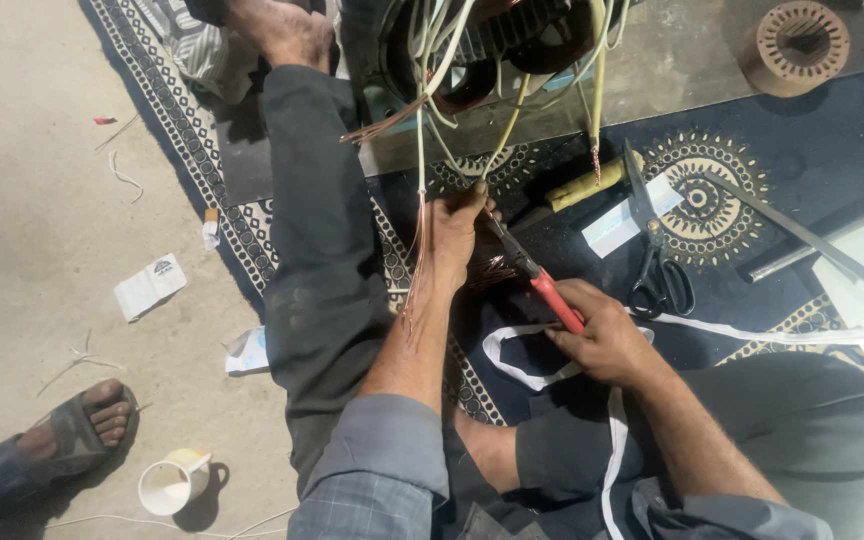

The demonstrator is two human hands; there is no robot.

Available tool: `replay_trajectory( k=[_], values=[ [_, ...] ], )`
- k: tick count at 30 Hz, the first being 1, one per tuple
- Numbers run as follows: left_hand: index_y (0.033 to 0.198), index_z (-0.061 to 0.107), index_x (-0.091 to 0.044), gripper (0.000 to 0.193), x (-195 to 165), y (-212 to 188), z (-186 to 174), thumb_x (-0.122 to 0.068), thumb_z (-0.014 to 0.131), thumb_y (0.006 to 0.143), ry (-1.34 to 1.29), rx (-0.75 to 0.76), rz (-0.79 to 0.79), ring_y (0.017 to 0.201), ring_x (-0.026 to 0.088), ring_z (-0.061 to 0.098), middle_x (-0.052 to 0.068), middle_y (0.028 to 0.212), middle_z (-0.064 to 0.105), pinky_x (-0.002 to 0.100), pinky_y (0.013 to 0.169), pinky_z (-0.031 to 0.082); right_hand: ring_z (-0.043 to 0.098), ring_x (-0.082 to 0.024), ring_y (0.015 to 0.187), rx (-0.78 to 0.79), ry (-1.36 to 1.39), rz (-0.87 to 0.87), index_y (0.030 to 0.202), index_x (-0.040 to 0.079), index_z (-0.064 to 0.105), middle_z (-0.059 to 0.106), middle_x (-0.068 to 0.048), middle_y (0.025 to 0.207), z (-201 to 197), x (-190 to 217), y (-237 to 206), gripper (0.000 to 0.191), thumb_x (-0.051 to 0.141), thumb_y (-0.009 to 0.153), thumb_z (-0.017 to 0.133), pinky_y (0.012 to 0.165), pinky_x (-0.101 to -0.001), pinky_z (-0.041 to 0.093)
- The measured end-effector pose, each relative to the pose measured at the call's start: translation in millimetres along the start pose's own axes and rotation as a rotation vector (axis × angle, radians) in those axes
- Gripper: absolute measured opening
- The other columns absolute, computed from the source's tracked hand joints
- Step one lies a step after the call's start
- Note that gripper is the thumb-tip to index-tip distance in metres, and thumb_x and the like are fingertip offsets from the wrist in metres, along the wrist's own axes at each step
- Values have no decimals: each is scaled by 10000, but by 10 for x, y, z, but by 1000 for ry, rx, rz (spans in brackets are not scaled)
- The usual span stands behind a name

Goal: The person sits on the floor working on a disassembled electric motor, pulling and arranging the copper winding wires and white sleeved leads coming out of the stator. They use red-handled pliers to cut and strip the ends of the copper wires, working on one wire end at a time while holding the motor steady with their legs.

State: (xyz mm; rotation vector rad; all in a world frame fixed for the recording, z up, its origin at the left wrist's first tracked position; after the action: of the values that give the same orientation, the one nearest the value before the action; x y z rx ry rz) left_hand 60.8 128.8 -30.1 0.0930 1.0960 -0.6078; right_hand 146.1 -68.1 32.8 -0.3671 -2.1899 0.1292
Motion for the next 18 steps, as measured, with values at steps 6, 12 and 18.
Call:
replay_trajectory(
  k=[6, 12, 18],
  values=[
    [1006, 695, 10, 187, 131, -33, -49, -174, 675, 984, -88, -28, -105, 727, 161, 629, 55, 820, 655, 326, 652, 568, 545, -394, 1241, -202, -220, -83, 1356, 97, 608, 515, -194, 1400, 31, 253, -136, 640, 146, 747, 801, 1040, -492, 436],
    [1010, 708, 24, 192, 107, -48, -83, -166, 699, 983, -14, -67, -47, 750, 168, 642, 62, 833, 692, 313, 682, 543, 455, -395, 1279, -417, -639, -50, 1353, 133, 633, 433, -195, 1473, -48, 572, -288, 750, 154, 622, 803, 1061, -561, 347],
    [1004, 738, 17, 193, 103, -65, -167, -170, 711, 961, 82, -124, -37, 793, 137, 653, 47, 864, 722, 279, 766, 527, 428, -404, 1293, -445, -808, -7, 1311, 141, 683, 406, -206, 1482, -68, 685, -258, 669, 146, 652, 800, 1087, -583, 314]
  ],
)
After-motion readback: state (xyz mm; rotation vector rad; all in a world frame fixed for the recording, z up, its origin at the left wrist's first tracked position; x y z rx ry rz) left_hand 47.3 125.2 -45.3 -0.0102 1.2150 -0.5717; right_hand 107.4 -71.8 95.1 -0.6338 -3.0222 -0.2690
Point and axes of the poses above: each hand's wrist, its own y-axis towards the middle knuckle, its own z-axis out of the palm, x = y × z, the point moved 10 cm from there along y, towards the middle knuckle
